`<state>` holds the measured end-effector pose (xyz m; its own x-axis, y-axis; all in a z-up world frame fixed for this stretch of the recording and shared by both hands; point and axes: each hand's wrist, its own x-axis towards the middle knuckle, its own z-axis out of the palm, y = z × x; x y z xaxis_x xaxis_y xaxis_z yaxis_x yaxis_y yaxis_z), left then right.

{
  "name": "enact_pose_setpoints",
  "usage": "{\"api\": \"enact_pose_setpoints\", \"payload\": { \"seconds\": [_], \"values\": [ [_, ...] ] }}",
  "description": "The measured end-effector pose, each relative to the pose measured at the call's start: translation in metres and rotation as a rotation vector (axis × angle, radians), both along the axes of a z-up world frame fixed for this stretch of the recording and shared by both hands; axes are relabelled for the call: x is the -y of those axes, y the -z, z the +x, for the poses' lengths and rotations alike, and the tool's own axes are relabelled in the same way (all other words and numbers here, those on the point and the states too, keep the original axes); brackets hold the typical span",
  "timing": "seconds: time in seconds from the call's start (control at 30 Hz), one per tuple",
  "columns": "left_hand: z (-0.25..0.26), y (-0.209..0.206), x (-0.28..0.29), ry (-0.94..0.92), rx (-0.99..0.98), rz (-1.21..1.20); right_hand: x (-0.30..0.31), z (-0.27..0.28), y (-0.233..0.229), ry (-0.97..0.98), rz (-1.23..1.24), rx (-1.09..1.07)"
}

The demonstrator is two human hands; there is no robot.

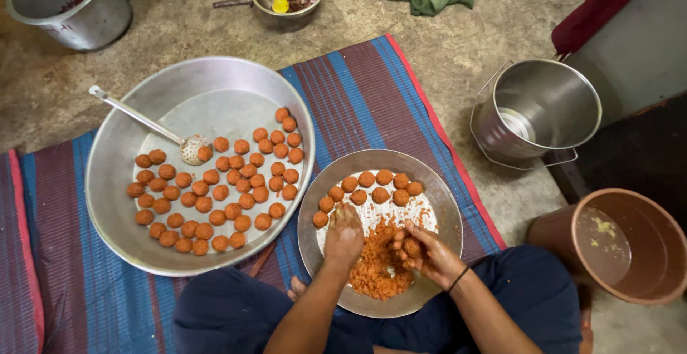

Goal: The person shapes mixture by hand into round spheres on a platter on the floor.

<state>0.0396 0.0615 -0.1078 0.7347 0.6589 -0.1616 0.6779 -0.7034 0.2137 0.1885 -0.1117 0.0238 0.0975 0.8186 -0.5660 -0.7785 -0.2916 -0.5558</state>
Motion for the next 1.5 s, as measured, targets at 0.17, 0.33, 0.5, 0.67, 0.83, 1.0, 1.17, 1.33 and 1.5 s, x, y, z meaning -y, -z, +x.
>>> {"api": "enact_pose_setpoints", "payload": {
  "seconds": [0.17,0.33,0.5,0.67,0.83,1.0,1.17,1.33,1.5],
  "values": [
    [-0.027,-0.005,0.013,0.167,-0.106,0.222,0.006,0.002,0.003,0.0,0.035,0.021],
    [-0.044,0.001,0.057,0.103,-0.009,0.605,0.0,-0.006,-0.005,0.007,0.008,0.063],
    [-0.044,-0.034,0.094,-0.017,0.071,0.056,-0.005,-0.011,-0.023,-0.065,-0.176,0.225],
    [-0.045,-0.071,0.105,-0.155,0.2,-0.136,-0.004,-0.002,0.01,0.079,-0.174,0.141],
    [-0.043,-0.09,0.097,-0.279,0.225,-0.316,-0.044,-0.018,0.035,-0.008,-0.266,0.346],
    [-0.045,-0.092,0.084,-0.331,0.169,-0.412,-0.1,-0.042,0.03,-0.107,-0.27,0.552],
    [-0.048,-0.099,0.076,-0.316,0.229,-0.35,-0.115,-0.041,0.035,0.001,-0.215,0.529],
    [-0.051,-0.118,0.065,-0.331,0.203,-0.465,-0.06,-0.005,0.052,-0.09,-0.14,0.886],
    [-0.045,-0.12,0.061,-0.32,0.338,-0.363,-0.005,0.027,0.063,-0.209,-0.411,1.549]
  ]
}}
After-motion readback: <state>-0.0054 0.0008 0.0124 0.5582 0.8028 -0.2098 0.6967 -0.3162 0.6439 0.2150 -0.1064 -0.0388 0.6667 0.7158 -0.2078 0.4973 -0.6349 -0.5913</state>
